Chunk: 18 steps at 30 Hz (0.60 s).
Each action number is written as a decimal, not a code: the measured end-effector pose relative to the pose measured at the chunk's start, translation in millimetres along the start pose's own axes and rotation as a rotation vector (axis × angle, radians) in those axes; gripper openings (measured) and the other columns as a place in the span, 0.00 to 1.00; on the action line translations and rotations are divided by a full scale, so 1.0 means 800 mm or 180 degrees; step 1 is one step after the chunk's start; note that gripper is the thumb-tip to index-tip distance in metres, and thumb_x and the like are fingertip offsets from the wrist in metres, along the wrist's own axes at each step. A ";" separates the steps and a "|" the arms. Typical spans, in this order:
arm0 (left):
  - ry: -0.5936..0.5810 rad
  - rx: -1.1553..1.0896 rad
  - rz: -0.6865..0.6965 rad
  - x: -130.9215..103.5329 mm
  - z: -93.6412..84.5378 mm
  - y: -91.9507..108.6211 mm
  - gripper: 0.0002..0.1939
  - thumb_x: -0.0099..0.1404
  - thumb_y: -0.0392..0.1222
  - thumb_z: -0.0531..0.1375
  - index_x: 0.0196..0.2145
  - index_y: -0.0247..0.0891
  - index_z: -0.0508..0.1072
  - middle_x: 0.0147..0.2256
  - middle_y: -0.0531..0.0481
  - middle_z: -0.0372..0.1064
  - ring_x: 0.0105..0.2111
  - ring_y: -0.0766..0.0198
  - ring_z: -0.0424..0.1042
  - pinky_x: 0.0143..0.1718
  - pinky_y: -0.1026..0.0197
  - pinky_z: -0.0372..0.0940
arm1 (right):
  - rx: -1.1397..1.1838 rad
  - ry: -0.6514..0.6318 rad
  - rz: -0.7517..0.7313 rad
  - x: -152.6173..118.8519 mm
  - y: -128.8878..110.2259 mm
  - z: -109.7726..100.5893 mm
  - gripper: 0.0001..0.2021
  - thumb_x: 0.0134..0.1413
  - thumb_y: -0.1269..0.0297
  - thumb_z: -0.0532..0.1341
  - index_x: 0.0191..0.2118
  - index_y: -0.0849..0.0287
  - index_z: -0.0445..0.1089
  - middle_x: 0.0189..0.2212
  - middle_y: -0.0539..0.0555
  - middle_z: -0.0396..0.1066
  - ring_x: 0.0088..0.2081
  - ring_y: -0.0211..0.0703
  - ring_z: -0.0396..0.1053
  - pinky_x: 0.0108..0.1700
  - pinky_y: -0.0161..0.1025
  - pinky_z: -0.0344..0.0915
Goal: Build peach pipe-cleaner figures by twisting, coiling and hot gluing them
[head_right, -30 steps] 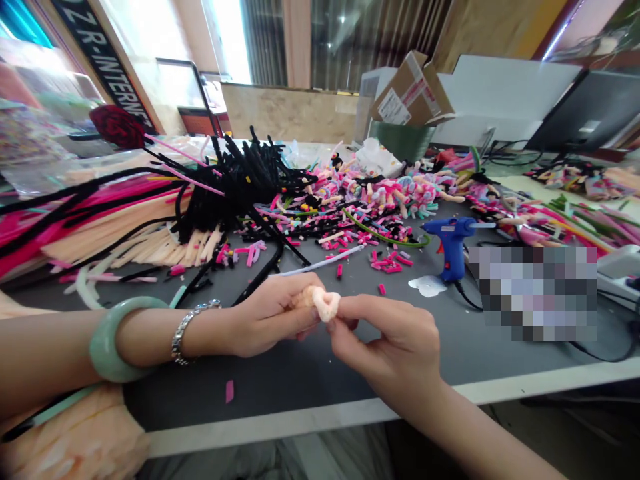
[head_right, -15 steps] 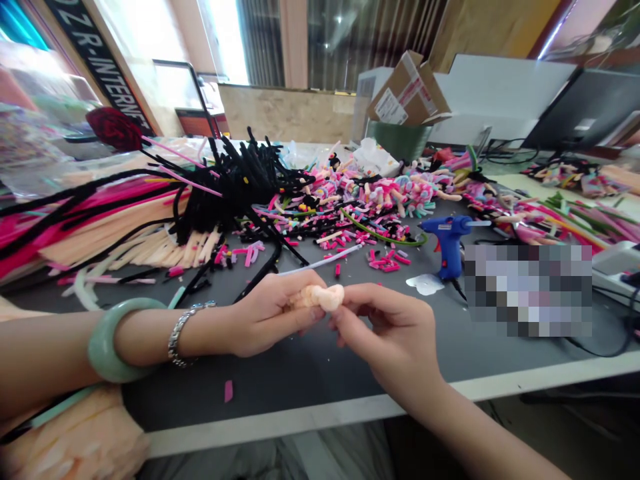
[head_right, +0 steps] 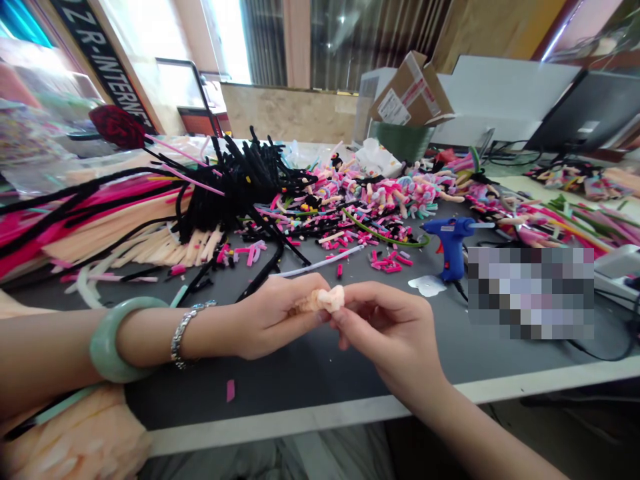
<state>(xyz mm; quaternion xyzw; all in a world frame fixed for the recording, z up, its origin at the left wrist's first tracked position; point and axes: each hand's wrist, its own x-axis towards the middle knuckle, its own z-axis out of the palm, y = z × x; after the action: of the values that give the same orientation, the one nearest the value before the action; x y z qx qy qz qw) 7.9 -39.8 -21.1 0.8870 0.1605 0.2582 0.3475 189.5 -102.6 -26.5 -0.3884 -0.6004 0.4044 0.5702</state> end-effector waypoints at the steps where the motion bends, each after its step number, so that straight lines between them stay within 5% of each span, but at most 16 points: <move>1: 0.0011 -0.0005 0.0024 0.000 0.000 -0.001 0.08 0.69 0.43 0.50 0.36 0.36 0.62 0.23 0.58 0.56 0.23 0.73 0.55 0.26 0.68 0.53 | -0.0060 0.0014 -0.0021 0.000 0.000 0.000 0.05 0.51 0.70 0.65 0.34 0.54 0.77 0.22 0.49 0.73 0.21 0.35 0.68 0.22 0.32 0.67; 7: 0.0062 0.0051 -0.0053 0.001 0.000 -0.003 0.08 0.70 0.43 0.50 0.34 0.37 0.62 0.23 0.58 0.55 0.22 0.73 0.54 0.25 0.68 0.52 | -0.0585 0.0076 -0.0200 0.001 -0.001 0.000 0.04 0.53 0.71 0.63 0.33 0.54 0.74 0.21 0.46 0.71 0.21 0.32 0.68 0.23 0.29 0.67; 13: -0.0010 0.0058 -0.0191 0.000 0.001 -0.002 0.10 0.70 0.46 0.50 0.36 0.36 0.62 0.23 0.59 0.54 0.22 0.73 0.53 0.25 0.68 0.51 | -0.1641 0.0112 -0.0878 0.000 -0.005 -0.003 0.04 0.54 0.71 0.60 0.29 0.57 0.68 0.19 0.46 0.69 0.21 0.32 0.66 0.24 0.30 0.62; 18: 0.0182 0.0161 -0.0516 0.000 0.002 -0.007 0.12 0.69 0.49 0.50 0.34 0.37 0.62 0.23 0.57 0.58 0.23 0.72 0.55 0.25 0.67 0.52 | -0.2674 -0.0674 -0.0603 0.015 -0.038 -0.036 0.10 0.56 0.65 0.58 0.24 0.57 0.68 0.18 0.45 0.67 0.21 0.31 0.62 0.25 0.29 0.58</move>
<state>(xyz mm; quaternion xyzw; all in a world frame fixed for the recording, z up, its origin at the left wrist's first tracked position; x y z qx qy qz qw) 8.1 -36.1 -26.0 0.8719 0.2480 0.2503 0.3400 217.6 -101.3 7.1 -0.4861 -0.8007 0.1089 0.3328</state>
